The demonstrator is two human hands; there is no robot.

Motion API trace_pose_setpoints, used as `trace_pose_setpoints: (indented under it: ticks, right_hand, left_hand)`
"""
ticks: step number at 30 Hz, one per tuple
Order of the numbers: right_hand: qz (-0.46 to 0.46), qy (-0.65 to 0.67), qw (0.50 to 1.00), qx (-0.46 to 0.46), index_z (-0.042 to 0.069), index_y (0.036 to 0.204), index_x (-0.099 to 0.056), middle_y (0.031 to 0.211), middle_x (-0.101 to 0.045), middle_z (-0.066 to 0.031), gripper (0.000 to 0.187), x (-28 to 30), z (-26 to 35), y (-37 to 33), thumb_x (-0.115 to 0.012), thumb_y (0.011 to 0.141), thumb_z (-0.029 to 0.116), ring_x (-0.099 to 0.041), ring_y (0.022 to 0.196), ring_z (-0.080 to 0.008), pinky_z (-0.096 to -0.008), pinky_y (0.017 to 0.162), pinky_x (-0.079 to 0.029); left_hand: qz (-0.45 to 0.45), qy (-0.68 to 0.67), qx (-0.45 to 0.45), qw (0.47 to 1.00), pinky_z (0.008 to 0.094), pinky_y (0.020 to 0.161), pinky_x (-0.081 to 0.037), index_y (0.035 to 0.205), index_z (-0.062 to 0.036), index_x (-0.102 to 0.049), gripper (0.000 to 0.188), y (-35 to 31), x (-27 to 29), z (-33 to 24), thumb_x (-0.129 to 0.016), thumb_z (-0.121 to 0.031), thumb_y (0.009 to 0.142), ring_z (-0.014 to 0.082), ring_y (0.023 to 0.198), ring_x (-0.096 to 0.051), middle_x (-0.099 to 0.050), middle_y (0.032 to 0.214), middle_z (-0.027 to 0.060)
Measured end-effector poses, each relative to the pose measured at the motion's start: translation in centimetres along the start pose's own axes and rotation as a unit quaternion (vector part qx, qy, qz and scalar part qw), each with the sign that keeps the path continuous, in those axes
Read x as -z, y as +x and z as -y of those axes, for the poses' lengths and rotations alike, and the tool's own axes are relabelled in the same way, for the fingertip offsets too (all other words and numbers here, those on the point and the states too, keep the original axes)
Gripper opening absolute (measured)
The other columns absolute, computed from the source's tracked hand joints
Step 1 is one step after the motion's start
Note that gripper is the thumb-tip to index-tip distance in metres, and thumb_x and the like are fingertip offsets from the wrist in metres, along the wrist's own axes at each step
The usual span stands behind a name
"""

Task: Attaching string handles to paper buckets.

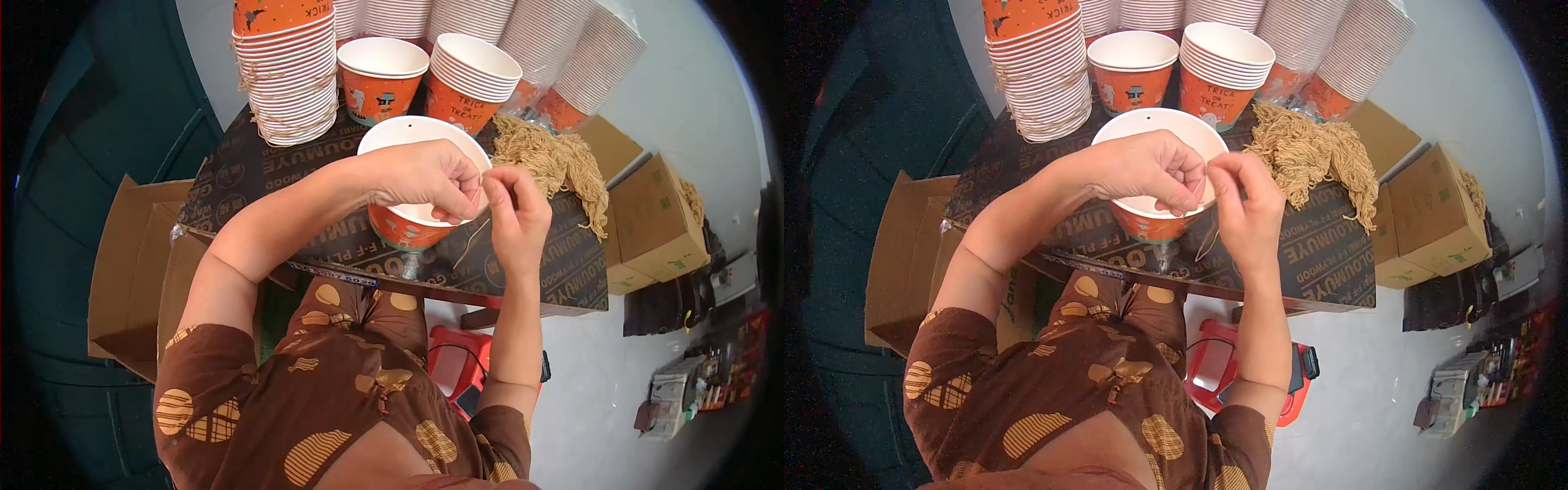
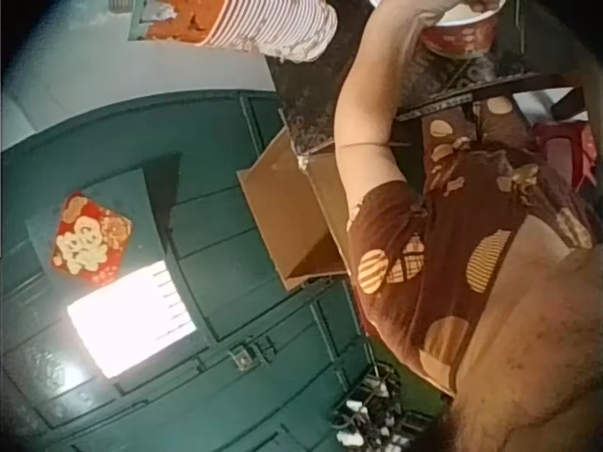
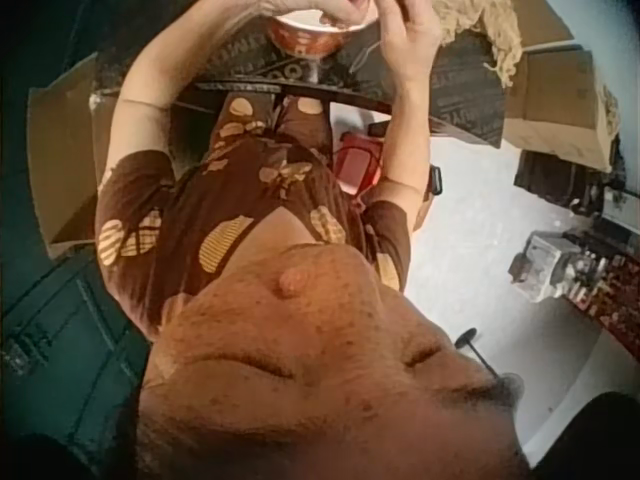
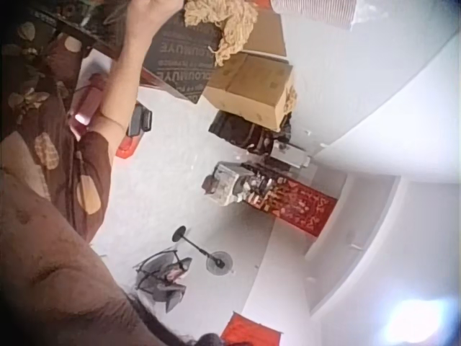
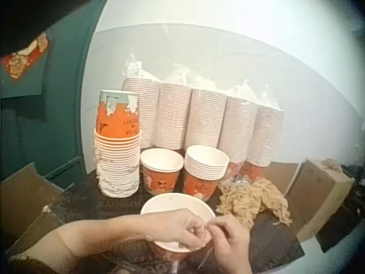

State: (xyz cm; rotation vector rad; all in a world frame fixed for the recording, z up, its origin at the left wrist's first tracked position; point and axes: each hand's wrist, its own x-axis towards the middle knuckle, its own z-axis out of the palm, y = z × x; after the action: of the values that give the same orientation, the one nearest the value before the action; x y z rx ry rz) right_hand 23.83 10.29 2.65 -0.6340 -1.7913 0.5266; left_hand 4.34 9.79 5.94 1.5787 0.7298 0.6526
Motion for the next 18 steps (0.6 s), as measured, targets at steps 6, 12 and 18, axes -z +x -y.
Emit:
trace_pose_setpoints:
  ticks: [6,12,18]
  right_hand:
    - [0.038,0.067,0.996,-0.051,0.0,0.09,-0.061,0.087,-0.057,-0.0054,0.012,1.7,-1.6,-0.4,-0.053,0.089,-0.009,-0.054,0.076,-0.0145,-0.0251,0.068,-0.043]
    - [0.044,-0.066,0.996,0.048,-0.001,0.096,-0.065,0.091,-0.056,-0.0083,0.02,1.5,0.0,-1.6,-0.052,0.085,-0.012,-0.056,0.077,-0.0159,-0.026,0.065,-0.044]
    - [0.043,-0.059,0.997,0.006,-0.001,0.1,-0.066,0.094,-0.056,-0.0104,0.017,0.7,0.8,-2.3,-0.063,0.084,-0.007,-0.056,0.075,-0.0175,-0.0276,0.062,-0.046]
  left_hand:
    - [-0.004,-0.081,0.03,0.996,0.0215,0.059,-0.046,0.082,0.0024,-0.064,0.008,0.2,0.5,0.2,-0.07,-0.001,0.08,0.0097,0.063,-0.058,-0.067,0.075,0.0079]
    - [-0.005,-0.086,0.03,0.996,0.0212,0.06,-0.046,0.083,0.0032,-0.064,0.008,0.6,0.4,0.2,-0.071,-0.001,0.08,0.0099,0.063,-0.057,-0.068,0.076,0.009]
    - [-0.008,-0.065,0.021,0.998,0.022,0.059,-0.048,0.083,0.0034,-0.065,0.006,0.5,0.4,0.2,-0.07,0.001,0.082,0.0121,0.064,-0.06,-0.067,0.075,0.0102]
